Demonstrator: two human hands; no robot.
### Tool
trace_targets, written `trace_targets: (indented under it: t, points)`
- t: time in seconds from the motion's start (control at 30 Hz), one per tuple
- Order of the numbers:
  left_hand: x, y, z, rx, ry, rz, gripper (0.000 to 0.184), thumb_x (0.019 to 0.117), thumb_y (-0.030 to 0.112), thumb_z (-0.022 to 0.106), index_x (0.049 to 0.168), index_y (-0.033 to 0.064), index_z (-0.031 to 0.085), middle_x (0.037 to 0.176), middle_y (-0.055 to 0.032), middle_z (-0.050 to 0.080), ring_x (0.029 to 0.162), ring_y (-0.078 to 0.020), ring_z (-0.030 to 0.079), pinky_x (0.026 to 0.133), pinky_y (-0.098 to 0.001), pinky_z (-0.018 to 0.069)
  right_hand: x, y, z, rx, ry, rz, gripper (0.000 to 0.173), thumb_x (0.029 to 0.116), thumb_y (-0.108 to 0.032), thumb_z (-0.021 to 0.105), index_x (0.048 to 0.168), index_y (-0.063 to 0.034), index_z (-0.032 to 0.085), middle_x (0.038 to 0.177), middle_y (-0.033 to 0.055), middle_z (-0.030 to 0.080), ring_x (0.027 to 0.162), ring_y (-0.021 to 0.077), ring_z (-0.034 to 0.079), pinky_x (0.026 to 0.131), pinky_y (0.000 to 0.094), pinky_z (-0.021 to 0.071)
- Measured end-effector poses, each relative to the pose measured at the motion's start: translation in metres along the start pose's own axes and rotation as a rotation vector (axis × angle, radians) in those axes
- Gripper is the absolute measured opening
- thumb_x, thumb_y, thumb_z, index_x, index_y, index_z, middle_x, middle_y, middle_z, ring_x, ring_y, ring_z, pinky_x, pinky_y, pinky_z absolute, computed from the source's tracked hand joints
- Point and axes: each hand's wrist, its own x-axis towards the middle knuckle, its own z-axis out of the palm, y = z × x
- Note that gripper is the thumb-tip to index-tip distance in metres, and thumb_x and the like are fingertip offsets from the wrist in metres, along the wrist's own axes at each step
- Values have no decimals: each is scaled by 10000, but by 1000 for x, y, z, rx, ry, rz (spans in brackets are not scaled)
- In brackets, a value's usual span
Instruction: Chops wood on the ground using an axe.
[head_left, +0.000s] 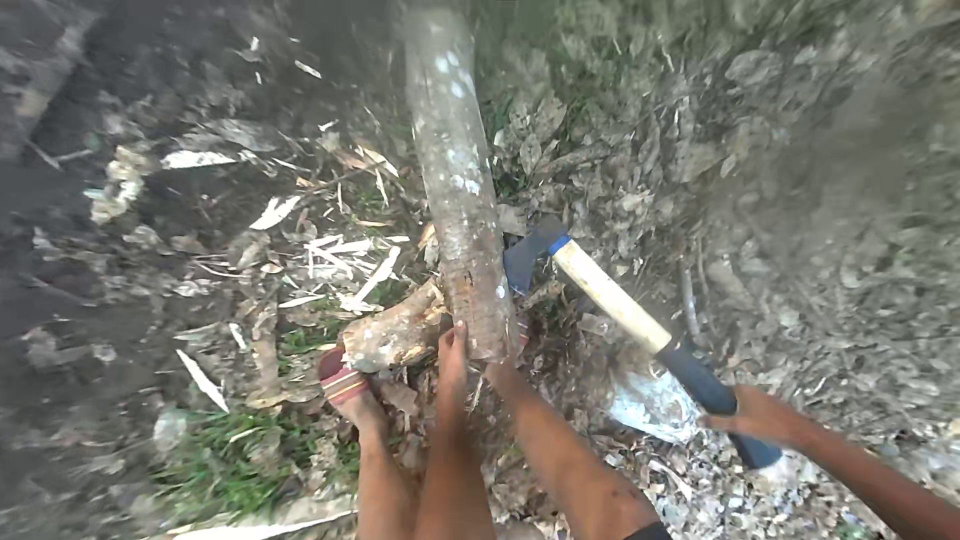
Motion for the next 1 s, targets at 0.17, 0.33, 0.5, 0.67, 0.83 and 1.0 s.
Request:
trace_targets:
  t: [0.17, 0.33, 0.5, 0.67, 0.83, 1.0]
  points:
    - [11, -7, -13, -41, -41, -37, 616, 1090, 516, 392, 1480, 47, 479, 1382, -234, 579, 1243, -311, 583, 1015, -516, 488, -51, -19, 35, 615, -259, -168, 560, 809, -520, 727, 1081, -38, 636, 857, 98, 721, 761, 223, 728, 729, 422, 624]
    - [26, -25, -22, -152, -109, -83, 645, 1065, 587, 390, 1462, 94, 518, 1360, -187, 609, 1230, -294, 605, 1013, -518, 508, -11, -85, 50, 1032, -440, -352, 705, 777, -635, 732, 1210, -92, 614, 850, 96, 722, 655, 230, 708, 603, 401, 623]
    - [24, -25, -25, -151, -181, -77, 583, 1071, 472, 491, 1516, 106, 405, 1356, -208, 582, 1168, -294, 617, 946, -468, 535, -3, -156, 58, 803, -182, -220, 313, 925, -235, 717, 1094, -23, 560, 688, 90, 645, 527, 221, 648, 540, 371, 601]
    - [18, -21, -25, -141, -88, -30, 670, 1007, 556, 575, 1458, 69, 481, 1285, -207, 622, 1111, -293, 628, 912, -474, 534, -42, -179, 76, 734, -106, -218, 218, 916, -152, 697, 1023, -10, 570, 686, 94, 663, 535, 221, 667, 554, 374, 612]
    - [6, -2, -42, -68, 16, 63, 648, 1032, 517, 553, 1404, -12, 519, 1251, -235, 631, 1106, -293, 628, 953, -467, 518, -48, -185, 83, 812, -145, -248, 205, 928, -125, 675, 1051, -15, 554, 674, 93, 660, 522, 218, 663, 536, 360, 608]
    - [-5, 3, -47, 72, 1, 93, 682, 1005, 495, 616, 1420, -35, 502, 1281, -258, 617, 1156, -316, 620, 1008, -483, 498, -58, -183, 91, 806, -157, -243, 164, 940, -135, 664, 1004, -15, 573, 671, 93, 666, 532, 218, 669, 556, 360, 611]
